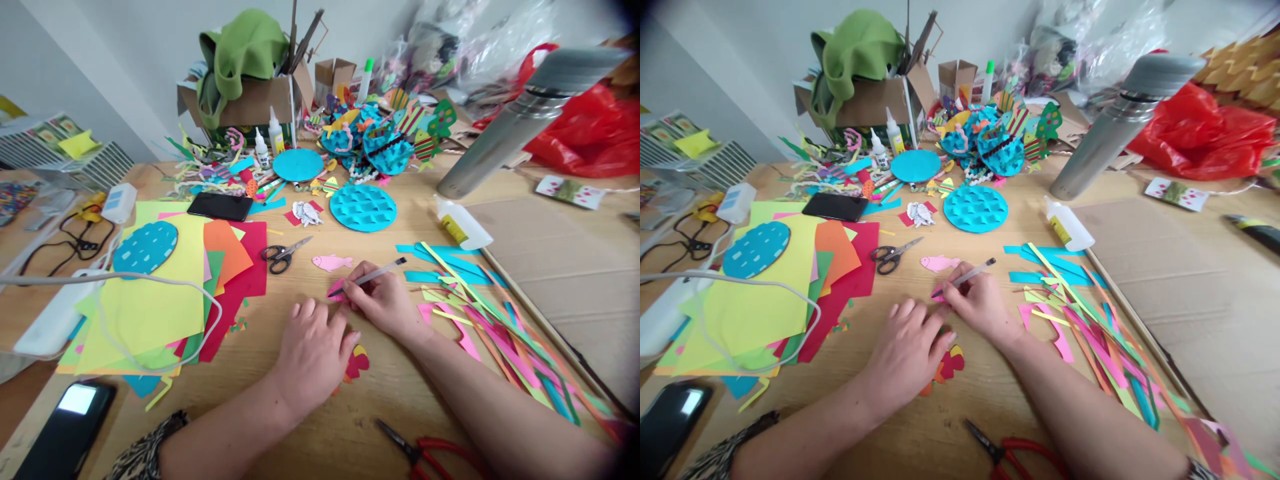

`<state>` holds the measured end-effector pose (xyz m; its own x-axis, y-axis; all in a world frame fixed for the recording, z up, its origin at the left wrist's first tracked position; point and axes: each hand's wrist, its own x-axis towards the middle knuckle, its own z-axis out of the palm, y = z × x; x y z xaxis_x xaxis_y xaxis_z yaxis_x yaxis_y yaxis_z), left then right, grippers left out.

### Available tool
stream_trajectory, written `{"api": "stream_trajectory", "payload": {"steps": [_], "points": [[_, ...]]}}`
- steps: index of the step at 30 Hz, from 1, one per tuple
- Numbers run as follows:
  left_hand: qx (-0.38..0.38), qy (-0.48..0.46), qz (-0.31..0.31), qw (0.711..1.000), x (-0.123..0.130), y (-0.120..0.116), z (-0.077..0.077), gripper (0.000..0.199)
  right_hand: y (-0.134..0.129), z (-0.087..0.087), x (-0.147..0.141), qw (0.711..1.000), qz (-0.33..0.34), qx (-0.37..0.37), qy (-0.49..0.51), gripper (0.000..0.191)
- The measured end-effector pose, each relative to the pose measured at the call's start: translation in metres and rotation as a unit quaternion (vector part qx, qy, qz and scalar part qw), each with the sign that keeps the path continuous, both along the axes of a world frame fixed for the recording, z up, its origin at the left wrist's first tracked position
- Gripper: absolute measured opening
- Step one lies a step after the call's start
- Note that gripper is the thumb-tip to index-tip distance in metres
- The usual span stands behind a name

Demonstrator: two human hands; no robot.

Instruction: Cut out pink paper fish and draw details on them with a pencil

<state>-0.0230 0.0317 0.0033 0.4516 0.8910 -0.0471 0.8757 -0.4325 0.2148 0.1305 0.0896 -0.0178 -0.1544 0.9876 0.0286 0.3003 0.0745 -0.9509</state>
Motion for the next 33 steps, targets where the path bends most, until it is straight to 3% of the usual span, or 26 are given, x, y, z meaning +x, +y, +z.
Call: {"api": "stream_trajectory", "payload": {"steps": [33], "points": [[0.003,-0.004,-0.002,1.0,-0.0004,0.0013,-0.0022,0.035,0.0004,-0.0002,0.0004,1.0,-0.001,0.008,-0.018,0.009]]}}
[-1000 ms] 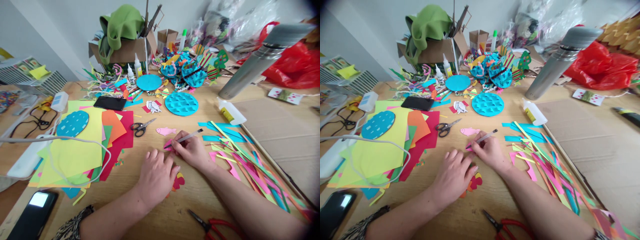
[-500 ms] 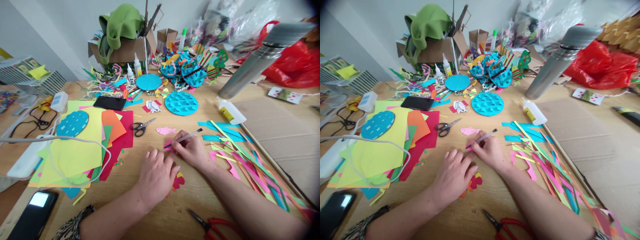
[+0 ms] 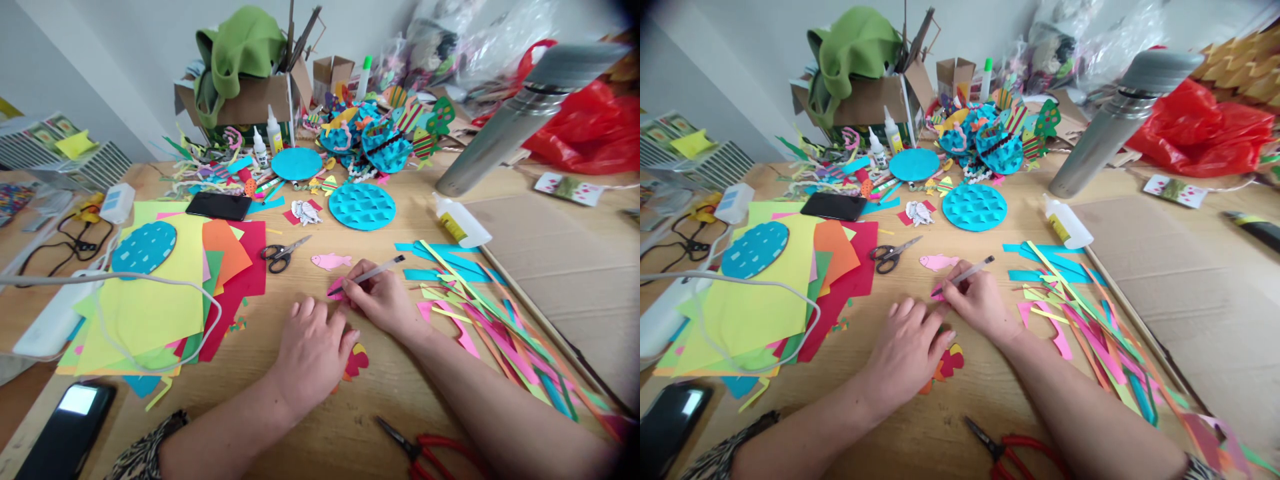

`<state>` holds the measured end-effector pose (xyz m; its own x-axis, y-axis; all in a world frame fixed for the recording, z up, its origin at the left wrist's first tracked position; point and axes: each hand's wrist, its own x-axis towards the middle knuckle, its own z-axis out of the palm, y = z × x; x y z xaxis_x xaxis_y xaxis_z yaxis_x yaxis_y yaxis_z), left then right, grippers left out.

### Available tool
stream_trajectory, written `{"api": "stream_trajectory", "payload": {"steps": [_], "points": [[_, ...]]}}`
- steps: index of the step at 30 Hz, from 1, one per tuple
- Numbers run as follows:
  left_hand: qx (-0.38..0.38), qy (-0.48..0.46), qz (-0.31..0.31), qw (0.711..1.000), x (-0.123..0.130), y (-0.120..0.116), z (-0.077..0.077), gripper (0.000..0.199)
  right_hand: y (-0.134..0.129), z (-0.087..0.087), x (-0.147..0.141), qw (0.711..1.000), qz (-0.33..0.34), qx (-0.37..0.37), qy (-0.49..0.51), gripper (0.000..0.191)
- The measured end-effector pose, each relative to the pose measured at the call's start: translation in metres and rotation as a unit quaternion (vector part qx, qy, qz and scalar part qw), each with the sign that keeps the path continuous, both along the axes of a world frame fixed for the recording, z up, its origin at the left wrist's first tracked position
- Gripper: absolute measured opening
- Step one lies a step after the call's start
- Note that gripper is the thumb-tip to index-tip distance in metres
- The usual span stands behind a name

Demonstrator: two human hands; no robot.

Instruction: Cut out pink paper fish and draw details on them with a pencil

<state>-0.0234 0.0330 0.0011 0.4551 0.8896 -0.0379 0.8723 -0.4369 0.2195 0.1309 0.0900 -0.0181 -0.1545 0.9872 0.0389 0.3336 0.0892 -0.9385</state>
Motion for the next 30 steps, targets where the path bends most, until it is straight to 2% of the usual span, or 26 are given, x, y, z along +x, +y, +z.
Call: {"api": "stream_trajectory", "payload": {"steps": [17,30], "points": [[0.009,-0.002,0.003,1.0,0.0002,-0.0009,0.0,0.036,0.0002,0.0008,0.0007,1.0,-0.013,-0.014,0.013,0.014],[0.012,0.0,0.001,1.0,-0.0002,-0.0009,-0.0004,0.035,-0.0005,0.0,-0.0001,1.0,0.007,-0.013,0.019,0.014]]}}
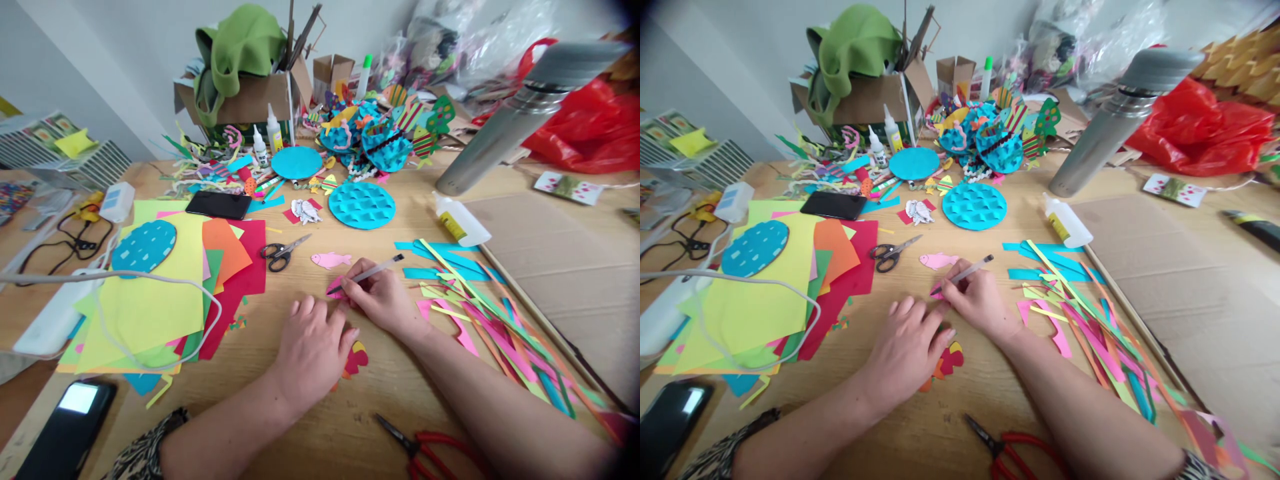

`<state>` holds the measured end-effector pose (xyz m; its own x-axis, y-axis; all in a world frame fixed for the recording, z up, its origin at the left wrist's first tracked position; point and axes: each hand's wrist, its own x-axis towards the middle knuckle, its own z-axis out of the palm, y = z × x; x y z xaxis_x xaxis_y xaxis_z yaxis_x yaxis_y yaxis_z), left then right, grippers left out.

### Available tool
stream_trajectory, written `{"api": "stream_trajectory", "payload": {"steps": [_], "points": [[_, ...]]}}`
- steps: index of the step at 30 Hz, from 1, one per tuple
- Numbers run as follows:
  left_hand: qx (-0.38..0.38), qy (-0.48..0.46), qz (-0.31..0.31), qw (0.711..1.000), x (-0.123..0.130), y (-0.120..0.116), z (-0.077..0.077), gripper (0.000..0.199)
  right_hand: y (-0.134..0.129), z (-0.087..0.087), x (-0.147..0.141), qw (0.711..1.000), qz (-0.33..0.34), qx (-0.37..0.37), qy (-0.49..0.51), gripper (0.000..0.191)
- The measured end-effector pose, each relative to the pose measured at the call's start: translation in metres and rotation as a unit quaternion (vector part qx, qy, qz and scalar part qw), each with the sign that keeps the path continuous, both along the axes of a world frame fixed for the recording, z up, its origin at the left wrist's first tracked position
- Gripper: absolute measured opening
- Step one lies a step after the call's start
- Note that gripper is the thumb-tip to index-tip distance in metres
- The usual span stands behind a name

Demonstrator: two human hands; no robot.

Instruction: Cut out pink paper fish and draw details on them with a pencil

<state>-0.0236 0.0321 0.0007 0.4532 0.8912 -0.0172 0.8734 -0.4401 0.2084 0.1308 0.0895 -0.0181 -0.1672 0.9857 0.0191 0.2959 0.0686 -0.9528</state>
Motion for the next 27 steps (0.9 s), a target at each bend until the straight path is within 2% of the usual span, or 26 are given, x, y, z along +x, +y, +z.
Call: {"api": "stream_trajectory", "payload": {"steps": [27], "points": [[0.004,0.002,0.0,1.0,0.0001,-0.0005,0.0001,0.035,0.0,0.0035,-0.0008,0.999,-0.035,0.004,-0.029,0.012]]}}
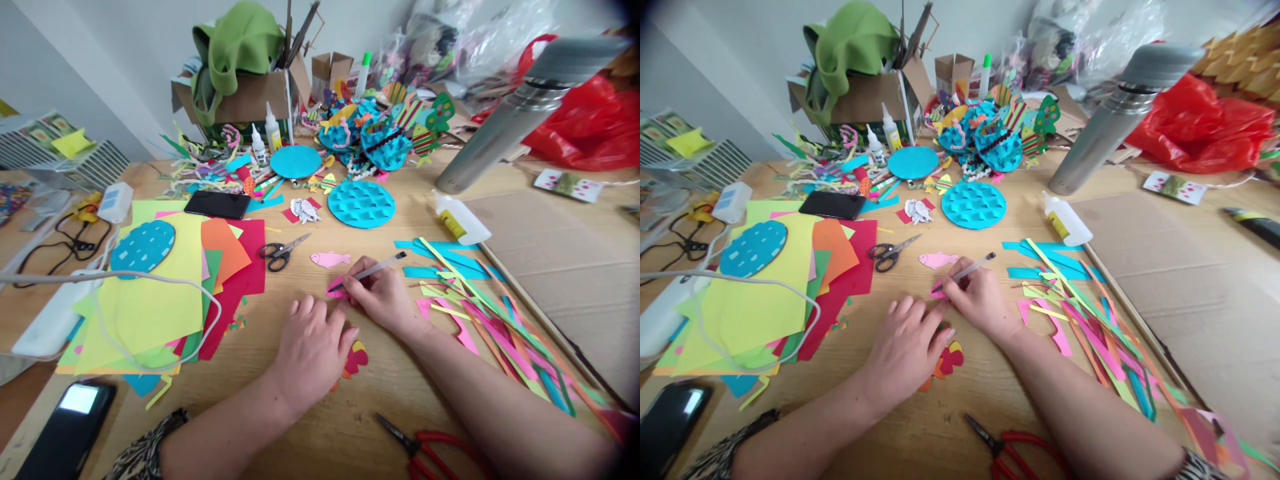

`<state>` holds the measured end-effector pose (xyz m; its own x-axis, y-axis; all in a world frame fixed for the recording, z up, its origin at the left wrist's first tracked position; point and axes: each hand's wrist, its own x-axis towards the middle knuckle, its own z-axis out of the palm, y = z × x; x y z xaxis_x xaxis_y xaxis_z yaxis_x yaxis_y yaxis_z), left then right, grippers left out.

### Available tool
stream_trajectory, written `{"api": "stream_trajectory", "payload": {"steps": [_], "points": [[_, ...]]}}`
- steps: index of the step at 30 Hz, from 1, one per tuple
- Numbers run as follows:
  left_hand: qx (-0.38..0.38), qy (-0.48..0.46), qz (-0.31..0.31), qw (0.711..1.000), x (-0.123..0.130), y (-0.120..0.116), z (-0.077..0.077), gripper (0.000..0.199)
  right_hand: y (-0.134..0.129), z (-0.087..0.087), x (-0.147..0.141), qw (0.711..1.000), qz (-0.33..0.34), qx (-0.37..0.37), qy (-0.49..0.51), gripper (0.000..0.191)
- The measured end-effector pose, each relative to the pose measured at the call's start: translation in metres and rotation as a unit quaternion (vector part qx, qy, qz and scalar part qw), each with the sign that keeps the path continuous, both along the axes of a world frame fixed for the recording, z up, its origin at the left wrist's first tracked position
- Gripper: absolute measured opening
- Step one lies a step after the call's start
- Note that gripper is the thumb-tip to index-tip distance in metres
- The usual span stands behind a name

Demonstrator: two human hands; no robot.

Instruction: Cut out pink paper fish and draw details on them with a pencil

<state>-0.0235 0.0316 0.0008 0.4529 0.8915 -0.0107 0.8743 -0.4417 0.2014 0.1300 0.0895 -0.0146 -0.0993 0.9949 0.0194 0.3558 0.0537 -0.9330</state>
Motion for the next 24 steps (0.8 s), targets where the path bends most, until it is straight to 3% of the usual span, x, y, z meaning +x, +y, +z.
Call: {"api": "stream_trajectory", "payload": {"steps": [24], "points": [[-0.006,0.001,-0.005,1.0,0.0,0.0002,0.0001,0.033,-0.0001,-0.0022,-0.0001,0.999,0.036,-0.01,0.029,0.012]]}}
